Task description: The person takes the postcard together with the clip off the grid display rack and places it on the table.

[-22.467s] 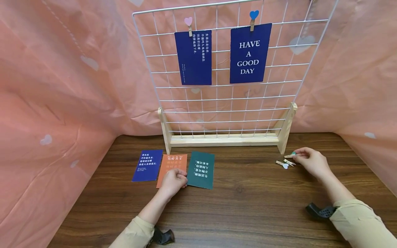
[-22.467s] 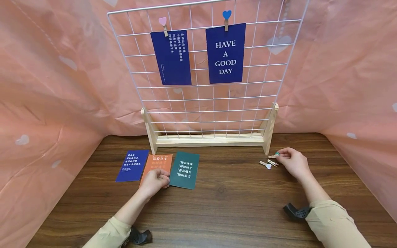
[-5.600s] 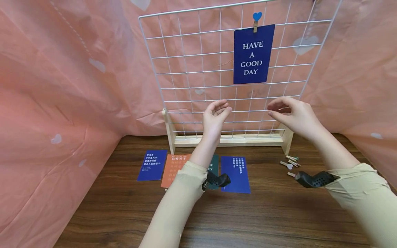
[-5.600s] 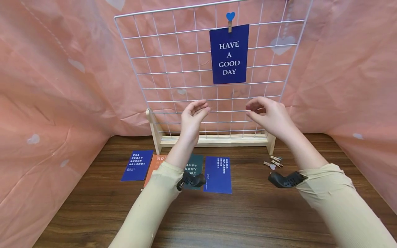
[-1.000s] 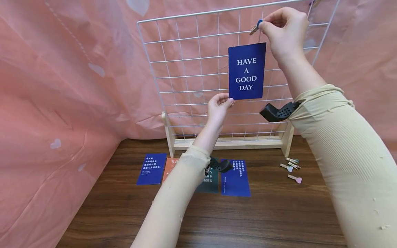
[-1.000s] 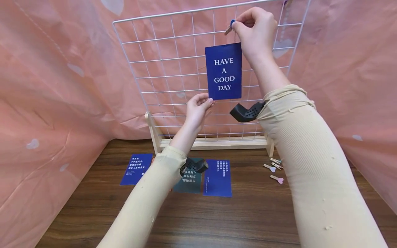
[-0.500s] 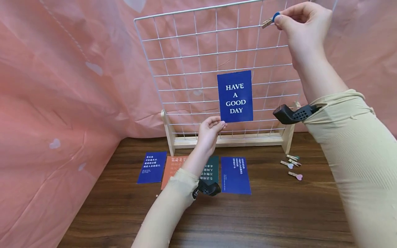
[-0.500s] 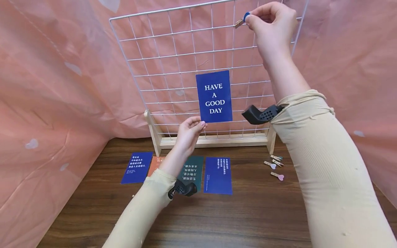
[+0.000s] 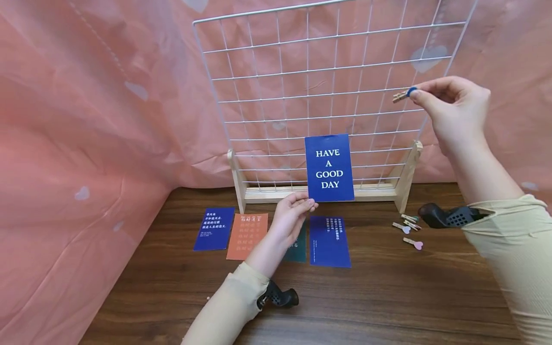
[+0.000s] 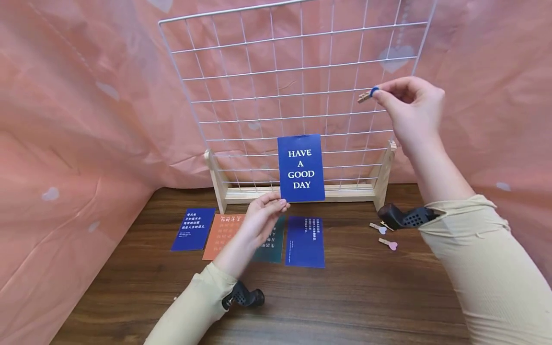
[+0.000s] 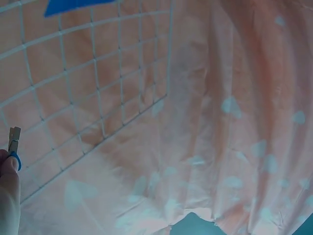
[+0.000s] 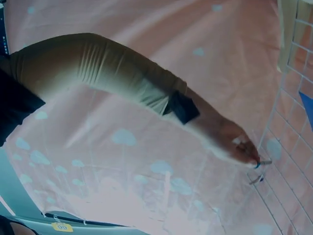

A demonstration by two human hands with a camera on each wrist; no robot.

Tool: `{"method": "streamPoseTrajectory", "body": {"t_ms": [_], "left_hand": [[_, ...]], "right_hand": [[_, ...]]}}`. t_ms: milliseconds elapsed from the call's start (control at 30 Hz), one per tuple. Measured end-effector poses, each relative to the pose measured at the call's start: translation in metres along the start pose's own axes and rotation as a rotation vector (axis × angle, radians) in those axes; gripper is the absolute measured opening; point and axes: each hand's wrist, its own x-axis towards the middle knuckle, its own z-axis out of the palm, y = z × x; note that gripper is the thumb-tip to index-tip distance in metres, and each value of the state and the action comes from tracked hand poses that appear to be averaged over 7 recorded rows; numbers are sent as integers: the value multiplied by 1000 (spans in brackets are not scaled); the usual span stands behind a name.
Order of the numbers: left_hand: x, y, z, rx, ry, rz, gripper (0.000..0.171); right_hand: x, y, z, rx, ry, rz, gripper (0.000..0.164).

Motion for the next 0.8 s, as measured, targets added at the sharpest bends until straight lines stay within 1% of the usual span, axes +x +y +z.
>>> {"method": "streamPoseTrajectory", "body": {"t_ms": [67,167,300,467,600,800], "left_hand": [[-4,-3,-2,14,5,-17,11],[-9,-10,-3,30,13,-44,11],[-14,-20,-1,57,25,-72,14],[-18,-35,5,86,30,-94,16],[-21,-47,9,75,32,-113,17],[-25,-62,13,71,27,-114,17]], "right_hand": [[-9,9,-11,-57,-3,1,16],[-22,20,-25,-204,-15,8,15],[-39,31,-43,-407,-29,18,15],[-61,43,-69,-538,-53,41,14],[-76,53,-89,-640,-76,49,12],[-95,64,-112,-729,-106,123,17]]}}
